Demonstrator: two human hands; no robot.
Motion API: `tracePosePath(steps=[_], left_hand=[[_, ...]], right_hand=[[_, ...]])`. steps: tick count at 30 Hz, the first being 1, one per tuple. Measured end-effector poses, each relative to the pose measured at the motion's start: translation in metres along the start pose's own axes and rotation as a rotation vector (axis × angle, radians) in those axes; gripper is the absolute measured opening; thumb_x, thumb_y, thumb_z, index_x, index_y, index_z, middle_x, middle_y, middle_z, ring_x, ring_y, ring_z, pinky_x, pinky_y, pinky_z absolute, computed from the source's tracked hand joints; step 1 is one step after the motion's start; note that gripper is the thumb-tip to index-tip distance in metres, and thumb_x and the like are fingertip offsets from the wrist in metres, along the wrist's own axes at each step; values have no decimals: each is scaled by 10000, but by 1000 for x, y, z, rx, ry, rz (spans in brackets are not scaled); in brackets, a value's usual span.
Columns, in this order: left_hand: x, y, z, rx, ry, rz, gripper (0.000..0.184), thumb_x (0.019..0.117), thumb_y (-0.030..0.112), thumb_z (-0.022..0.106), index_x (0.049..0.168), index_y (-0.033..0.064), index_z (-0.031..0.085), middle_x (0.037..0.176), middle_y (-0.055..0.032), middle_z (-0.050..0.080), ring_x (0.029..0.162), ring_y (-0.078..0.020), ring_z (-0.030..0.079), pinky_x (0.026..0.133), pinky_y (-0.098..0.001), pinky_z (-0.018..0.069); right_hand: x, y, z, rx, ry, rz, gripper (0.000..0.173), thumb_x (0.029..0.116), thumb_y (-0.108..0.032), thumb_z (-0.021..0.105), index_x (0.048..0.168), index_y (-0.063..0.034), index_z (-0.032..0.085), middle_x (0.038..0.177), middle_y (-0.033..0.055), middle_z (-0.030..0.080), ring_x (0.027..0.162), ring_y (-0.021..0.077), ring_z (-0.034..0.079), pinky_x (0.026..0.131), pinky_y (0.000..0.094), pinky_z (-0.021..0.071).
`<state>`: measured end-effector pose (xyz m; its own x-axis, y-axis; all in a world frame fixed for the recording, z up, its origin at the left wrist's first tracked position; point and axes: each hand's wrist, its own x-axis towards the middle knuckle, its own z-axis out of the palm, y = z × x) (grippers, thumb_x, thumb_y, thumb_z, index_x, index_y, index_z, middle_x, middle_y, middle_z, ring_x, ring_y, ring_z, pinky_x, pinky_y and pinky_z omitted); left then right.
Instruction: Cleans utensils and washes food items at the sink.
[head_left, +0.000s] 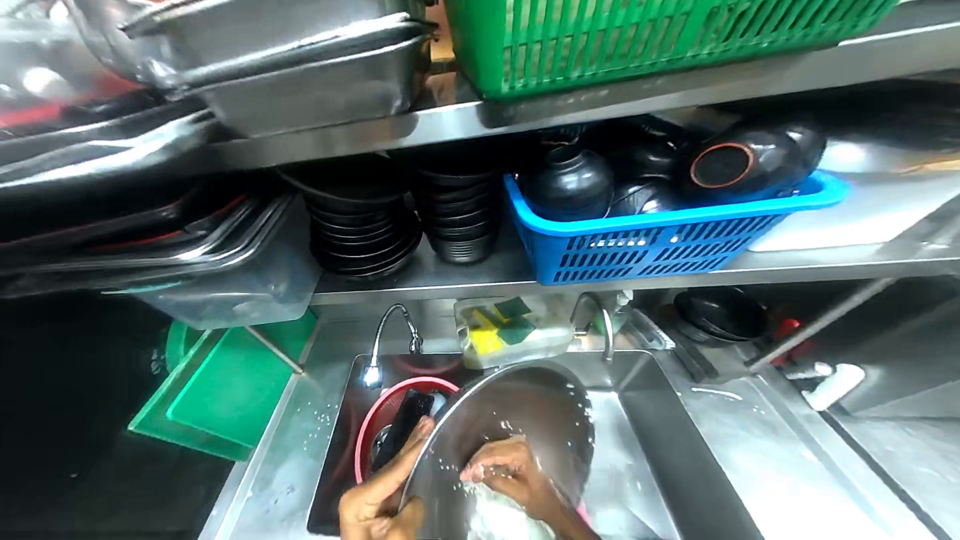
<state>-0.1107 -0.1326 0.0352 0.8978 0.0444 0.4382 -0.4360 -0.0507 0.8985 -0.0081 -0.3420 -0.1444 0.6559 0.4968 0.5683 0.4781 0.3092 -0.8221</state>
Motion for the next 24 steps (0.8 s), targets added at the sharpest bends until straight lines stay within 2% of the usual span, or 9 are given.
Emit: tracePosePath(steps=[2, 5, 7, 9, 11, 13, 16, 20, 24], left_hand=[[0, -4, 5, 73, -14, 48, 527, 751, -207, 540, 1240, -84, 691, 1351, -242, 643, 1363, -373, 548, 1168, -473, 463], [-7, -22, 20, 196, 3, 96, 455, 793, -173, 538, 1199, -74, 716, 1305, -223, 677, 1334, -369, 577, 1170, -474, 464], [-12, -36, 24, 299, 17, 142, 417, 826, -146, 519, 1172, -58, 735, 1271, -198, 701, 1311, -349, 601, 1169, -469, 467], [-12, -44, 21, 367, 8, 167, 427, 835, -134, 503, 1180, -44, 738, 1274, -175, 706, 1321, -331, 597, 1185, -472, 445], [-6, -45, 14, 383, -11, 168, 440, 833, -117, 504, 1197, -31, 736, 1296, -162, 698, 1339, -333, 580, 1199, -484, 429], [1, -44, 10, 375, -34, 156, 450, 835, -96, 507, 1214, -12, 734, 1311, -148, 693, 1343, -333, 577, 1197, -483, 437], [9, -38, 14, 349, -81, 147, 449, 839, -99, 503, 1209, -2, 739, 1297, -140, 702, 1327, -322, 592, 1183, -478, 455], [5, -16, 28, 304, -159, 136, 446, 822, -137, 508, 1200, -47, 726, 1296, -176, 695, 1338, -335, 581, 1185, -466, 451], [1, 1, 27, 277, -107, 116, 444, 824, -151, 529, 1226, -74, 704, 1318, -198, 677, 1372, -349, 545, 1219, -485, 395]], right_hand=[[-26, 12, 9, -93, -59, 164, 212, 1016, -197, 622, 974, -90, 799, 955, 16, 786, 865, 91, 738, 807, 309, 622], [-57, 20, 13, -175, -132, 360, 217, 990, -216, 650, 894, -73, 783, 844, 30, 760, 765, 94, 707, 737, 328, 589], [-69, 15, 7, -305, -315, 490, 262, 973, -262, 662, 858, -54, 771, 797, 83, 741, 748, 190, 702, 736, 446, 555], [-69, 2, -4, -457, -580, 568, 304, 996, -289, 617, 935, -34, 770, 875, 164, 741, 864, 329, 716, 819, 588, 536], [-60, -13, -14, -560, -664, 574, 303, 996, -340, 618, 1009, -78, 769, 955, 155, 749, 946, 351, 714, 861, 616, 528], [-38, -29, -24, -538, -466, 423, 235, 957, -321, 672, 949, -110, 776, 931, 89, 757, 920, 265, 728, 858, 543, 572], [14, -50, -39, -364, -145, 202, 146, 955, -204, 677, 966, -111, 789, 1051, 14, 770, 1034, 130, 709, 955, 380, 579], [37, -37, -41, -321, 295, 116, 117, 898, -115, 682, 862, -68, 784, 853, -25, 760, 830, -25, 690, 797, 214, 581], [-21, 16, -25, -394, 39, 186, 207, 989, -240, 641, 937, -94, 778, 897, 14, 760, 825, 99, 716, 786, 343, 612]])
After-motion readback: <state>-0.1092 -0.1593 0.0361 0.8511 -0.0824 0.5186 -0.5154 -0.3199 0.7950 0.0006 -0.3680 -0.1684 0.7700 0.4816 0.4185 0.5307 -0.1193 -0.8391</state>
